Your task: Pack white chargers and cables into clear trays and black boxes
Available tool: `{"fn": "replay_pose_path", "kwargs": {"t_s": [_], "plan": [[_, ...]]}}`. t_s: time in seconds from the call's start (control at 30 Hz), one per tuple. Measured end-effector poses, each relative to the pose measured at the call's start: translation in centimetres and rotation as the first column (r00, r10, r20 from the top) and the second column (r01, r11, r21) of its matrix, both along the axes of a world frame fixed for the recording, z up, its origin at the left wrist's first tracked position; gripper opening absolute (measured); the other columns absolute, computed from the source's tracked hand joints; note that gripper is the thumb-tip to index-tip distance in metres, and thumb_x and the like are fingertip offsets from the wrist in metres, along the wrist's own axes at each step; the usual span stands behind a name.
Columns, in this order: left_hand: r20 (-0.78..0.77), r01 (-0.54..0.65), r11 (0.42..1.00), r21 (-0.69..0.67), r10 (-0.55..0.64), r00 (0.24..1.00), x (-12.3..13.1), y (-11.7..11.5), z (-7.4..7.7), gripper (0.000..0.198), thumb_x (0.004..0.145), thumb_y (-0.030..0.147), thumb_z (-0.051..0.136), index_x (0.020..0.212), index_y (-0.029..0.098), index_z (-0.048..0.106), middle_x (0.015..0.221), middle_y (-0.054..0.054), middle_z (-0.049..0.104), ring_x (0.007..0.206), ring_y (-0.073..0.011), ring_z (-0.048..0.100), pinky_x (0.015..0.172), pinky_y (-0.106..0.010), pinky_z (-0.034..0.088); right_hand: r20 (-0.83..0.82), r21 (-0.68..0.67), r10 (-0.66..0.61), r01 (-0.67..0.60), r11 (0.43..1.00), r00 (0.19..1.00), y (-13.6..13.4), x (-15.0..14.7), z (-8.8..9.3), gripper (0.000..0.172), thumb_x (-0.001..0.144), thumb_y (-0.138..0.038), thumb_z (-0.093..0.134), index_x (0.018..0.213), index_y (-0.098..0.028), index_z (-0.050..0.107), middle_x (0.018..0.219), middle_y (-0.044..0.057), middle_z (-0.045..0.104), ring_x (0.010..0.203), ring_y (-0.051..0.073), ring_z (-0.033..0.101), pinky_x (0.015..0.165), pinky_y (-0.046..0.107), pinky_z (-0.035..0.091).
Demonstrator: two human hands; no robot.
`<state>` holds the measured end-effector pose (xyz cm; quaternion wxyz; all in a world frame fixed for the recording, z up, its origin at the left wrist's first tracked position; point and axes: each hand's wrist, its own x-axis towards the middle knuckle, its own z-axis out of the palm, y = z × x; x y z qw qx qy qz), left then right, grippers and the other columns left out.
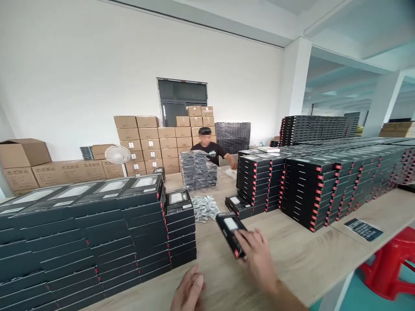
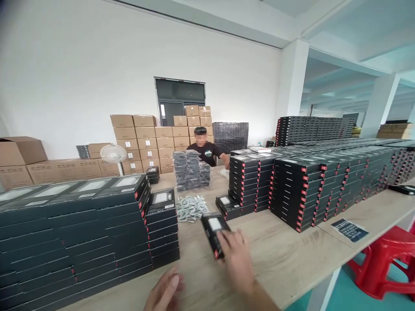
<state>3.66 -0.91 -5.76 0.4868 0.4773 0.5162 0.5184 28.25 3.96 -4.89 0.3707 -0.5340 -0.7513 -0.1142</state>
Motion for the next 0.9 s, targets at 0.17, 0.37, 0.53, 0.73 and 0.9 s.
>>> {"fn": "replay_pose_path", "kwargs": {"t_s": [0.17,0.37,0.53,0.73,0.9], "plan": [[0.452,0.05,0.984,-0.168,0.032,0.892,5.2,-0.6,4.2,0.066,0.075,0.042,0.076,0.134,0.023,0.052,0.113,-0.009,0.074,0.101,-0.0269,0.071,0.082,-0.034,0.056,-0.227,-0.043,0.298,-0.315,0.948,0.927,-8.2,-3.4,-4.6,0.069,0.078,-0.034,0.073,0.142,-0.042,0.05,0.146,0.007,0.054,0.13,0.039,0.051,0.116,0.063,0.019],[0.349,0.214,0.974,-0.075,-0.176,0.921,4.8,-1.3,6.2,0.071,0.073,0.043,0.077,0.135,0.022,0.051,0.118,-0.01,0.073,0.106,-0.0317,0.07,0.084,-0.038,0.056,-0.935,-0.199,0.072,-0.683,0.703,0.347,-10.4,-3.2,-0.5,0.076,0.084,-0.056,0.064,0.149,-0.022,0.042,0.143,0.018,0.055,0.129,0.035,0.056,0.103,0.05,0.047],[-0.149,0.045,0.987,0.157,-0.021,0.989,5.0,-1.7,7.5,0.095,0.07,0.047,0.077,0.149,0.021,0.031,0.143,-0.014,0.056,0.132,-0.0329,0.053,0.11,-0.045,0.04,-0.834,-0.343,-0.007,-0.509,0.79,0.552,-11.0,-5.9,1.5,0.061,0.072,-0.027,0.07,0.131,-0.019,0.058,0.103,0.012,0.076,0.095,0.032,0.071,0.087,0.043,0.054],[-0.529,0.121,0.966,0.229,0.019,0.848,4.3,-2.7,8.5,0.086,0.069,0.035,0.072,0.144,0.021,0.032,0.136,-0.014,0.058,0.125,-0.0334,0.057,0.106,-0.05,0.043,-0.947,-0.15,0.12,-0.739,0.657,0.299,-10.8,-5.0,3.0,0.05,0.079,-0.036,0.062,0.127,-0.025,0.062,0.117,0.009,0.07,0.11,0.03,0.065,0.085,0.039,0.053],[-0.792,0.42,0.837,0.352,0.028,0.61,3.7,-3.5,8.4,0.077,0.065,0.019,0.065,0.138,0.022,0.04,0.131,-0.015,0.06,0.122,-0.0349,0.057,0.101,-0.05,0.046,-0.945,-0.228,0.053,-0.768,0.599,0.322,-9.3,-2.8,6.0,0.048,0.069,-0.018,0.062,0.117,-0.022,0.066,0.098,0.002,0.07,0.087,0.02,0.065,0.076,0.031,0.049]]}}
